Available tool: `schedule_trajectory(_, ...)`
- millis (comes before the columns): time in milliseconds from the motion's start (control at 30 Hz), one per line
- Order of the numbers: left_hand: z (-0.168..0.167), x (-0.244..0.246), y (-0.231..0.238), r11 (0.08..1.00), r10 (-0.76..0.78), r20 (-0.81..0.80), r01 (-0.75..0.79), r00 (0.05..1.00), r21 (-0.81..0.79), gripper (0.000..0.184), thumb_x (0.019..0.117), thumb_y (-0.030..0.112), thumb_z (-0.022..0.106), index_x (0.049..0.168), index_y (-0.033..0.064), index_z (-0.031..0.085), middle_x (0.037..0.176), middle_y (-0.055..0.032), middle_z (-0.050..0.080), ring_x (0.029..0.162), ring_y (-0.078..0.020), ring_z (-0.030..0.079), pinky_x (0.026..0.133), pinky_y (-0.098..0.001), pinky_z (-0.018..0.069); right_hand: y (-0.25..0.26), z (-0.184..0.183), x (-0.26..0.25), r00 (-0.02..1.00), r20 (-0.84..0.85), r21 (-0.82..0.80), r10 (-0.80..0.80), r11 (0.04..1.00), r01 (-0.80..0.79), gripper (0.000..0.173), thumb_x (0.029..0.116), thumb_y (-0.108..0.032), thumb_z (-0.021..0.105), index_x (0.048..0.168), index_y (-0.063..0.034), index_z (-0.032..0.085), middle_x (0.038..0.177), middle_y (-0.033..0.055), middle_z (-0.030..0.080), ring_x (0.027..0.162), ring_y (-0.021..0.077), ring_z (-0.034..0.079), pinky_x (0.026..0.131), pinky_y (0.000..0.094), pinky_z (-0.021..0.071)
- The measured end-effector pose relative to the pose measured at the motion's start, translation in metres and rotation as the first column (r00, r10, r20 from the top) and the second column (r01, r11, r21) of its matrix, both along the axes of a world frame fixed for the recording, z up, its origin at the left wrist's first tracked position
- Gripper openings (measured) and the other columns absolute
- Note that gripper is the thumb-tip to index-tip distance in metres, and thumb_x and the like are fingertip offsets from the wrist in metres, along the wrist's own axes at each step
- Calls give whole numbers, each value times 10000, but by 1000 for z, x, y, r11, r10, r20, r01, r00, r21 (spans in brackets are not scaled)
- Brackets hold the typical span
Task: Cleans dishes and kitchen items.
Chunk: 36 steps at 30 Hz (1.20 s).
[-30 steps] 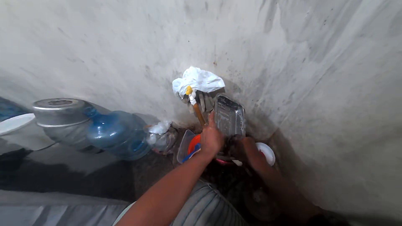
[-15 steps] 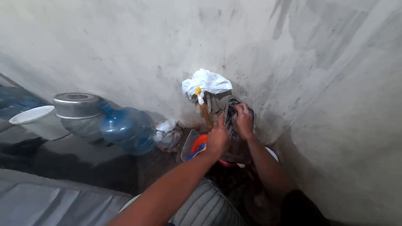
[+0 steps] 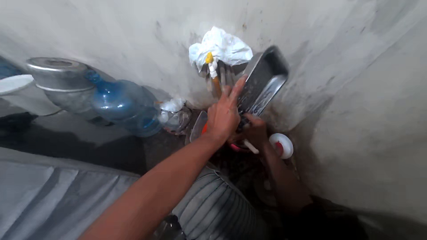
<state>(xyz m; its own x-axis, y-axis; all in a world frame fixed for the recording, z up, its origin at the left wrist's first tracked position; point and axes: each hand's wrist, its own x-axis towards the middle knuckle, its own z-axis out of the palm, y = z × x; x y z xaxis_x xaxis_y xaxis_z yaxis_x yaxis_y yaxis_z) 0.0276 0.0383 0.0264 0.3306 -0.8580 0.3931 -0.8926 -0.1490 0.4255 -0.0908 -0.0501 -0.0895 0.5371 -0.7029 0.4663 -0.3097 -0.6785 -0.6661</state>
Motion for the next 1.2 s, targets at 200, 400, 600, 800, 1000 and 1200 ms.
schedule_trajectory(200,0,35,6,910,-122,273,217,954,-353,616,975,-6,503,1536,247,486,1352,-173,601,855,-309,704,587,-446,570,-10,-43,-50,803,478,413,-356,898,152,298,1034,-105,435,1209,10,648,1019,86,714,898,140,698,824,407,610)
schedule_trajectory(400,0,97,110,910,-36,284,150,958,-387,541,932,-34,555,1457,97,578,1233,-157,694,862,-267,722,636,-427,584,-12,-121,-94,674,587,730,-449,653,-201,504,1121,-338,197,1409,-18,458,1177,115,663,1045,195,670,899,439,587)
schedule_trajectory(600,-59,146,285,969,247,199,-239,948,-60,552,906,-62,569,1443,65,566,1219,-227,671,987,-383,704,776,-550,585,29,-79,-73,804,391,801,-448,596,-58,494,1097,-340,297,1367,66,373,1159,129,591,1044,128,648,947,330,567)
schedule_trajectory(800,-151,153,379,811,419,361,-522,833,263,588,977,-37,541,1524,172,500,1234,-211,669,935,-438,702,697,-588,564,-3,-114,-74,931,-178,521,-320,772,365,474,1134,-211,320,1287,171,555,1213,260,650,1092,197,648,1046,325,491)
schedule_trajectory(1000,-210,153,412,743,382,353,-511,854,432,761,950,-57,614,1569,340,418,1331,-201,618,1151,-455,633,812,-612,552,32,-75,-52,922,-177,456,-344,802,386,530,1124,-328,351,1330,127,530,1184,229,626,1004,147,647,958,323,532)
schedule_trajectory(1200,-262,141,412,664,358,342,-495,869,561,832,941,14,661,1586,426,334,1469,-226,524,1270,-507,552,869,-672,518,-11,-125,-66,836,-36,629,-548,637,445,458,1055,-331,546,1311,47,578,1162,226,653,1001,278,679,873,485,592)
